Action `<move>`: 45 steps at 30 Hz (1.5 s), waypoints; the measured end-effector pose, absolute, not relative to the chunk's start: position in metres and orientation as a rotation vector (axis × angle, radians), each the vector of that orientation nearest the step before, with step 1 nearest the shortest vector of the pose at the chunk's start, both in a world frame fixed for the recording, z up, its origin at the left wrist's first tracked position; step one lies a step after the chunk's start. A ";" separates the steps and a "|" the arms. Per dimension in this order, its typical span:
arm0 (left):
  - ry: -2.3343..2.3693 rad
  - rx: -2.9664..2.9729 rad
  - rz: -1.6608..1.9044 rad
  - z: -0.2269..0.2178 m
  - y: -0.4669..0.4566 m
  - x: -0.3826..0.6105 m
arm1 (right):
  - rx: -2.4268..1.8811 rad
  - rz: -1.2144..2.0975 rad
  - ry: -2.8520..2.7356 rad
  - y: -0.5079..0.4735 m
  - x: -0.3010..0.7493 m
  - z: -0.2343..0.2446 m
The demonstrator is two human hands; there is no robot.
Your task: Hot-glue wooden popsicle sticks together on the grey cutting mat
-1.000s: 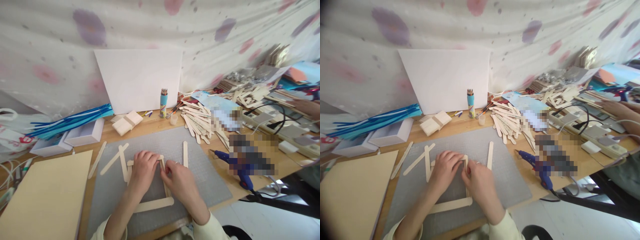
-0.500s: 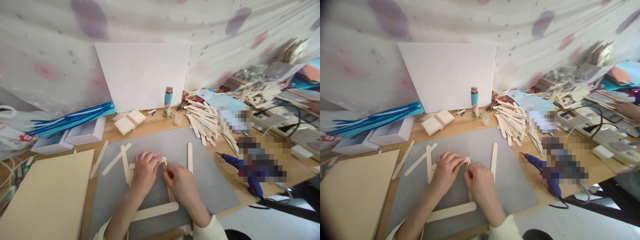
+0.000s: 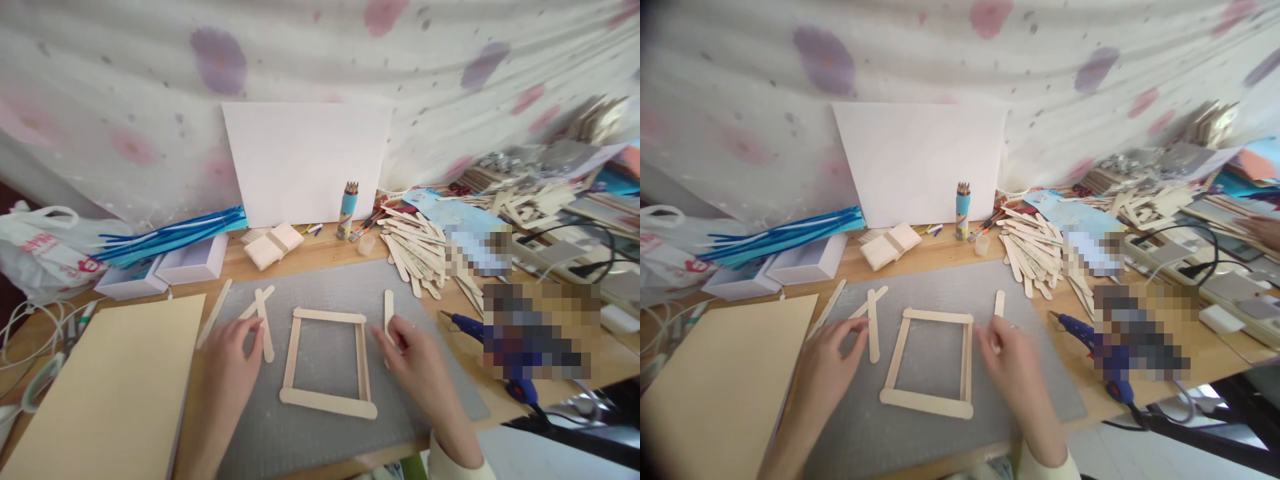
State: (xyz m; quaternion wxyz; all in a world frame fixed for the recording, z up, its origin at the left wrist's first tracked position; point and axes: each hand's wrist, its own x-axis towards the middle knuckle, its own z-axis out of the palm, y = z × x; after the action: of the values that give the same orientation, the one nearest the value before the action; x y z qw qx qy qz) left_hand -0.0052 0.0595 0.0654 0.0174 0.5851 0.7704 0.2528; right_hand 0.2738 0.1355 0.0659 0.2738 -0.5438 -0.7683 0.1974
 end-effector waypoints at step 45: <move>2.160 1.523 1.097 0.053 0.022 -0.034 | -1.676 0.509 -1.706 0.143 0.301 0.055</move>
State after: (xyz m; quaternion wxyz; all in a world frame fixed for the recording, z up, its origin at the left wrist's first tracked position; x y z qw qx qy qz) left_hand -0.0337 0.0224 0.0533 0.1397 0.5269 0.7475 0.3796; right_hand 0.3009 0.1426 0.0555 0.3414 -0.6444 -0.6557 0.1957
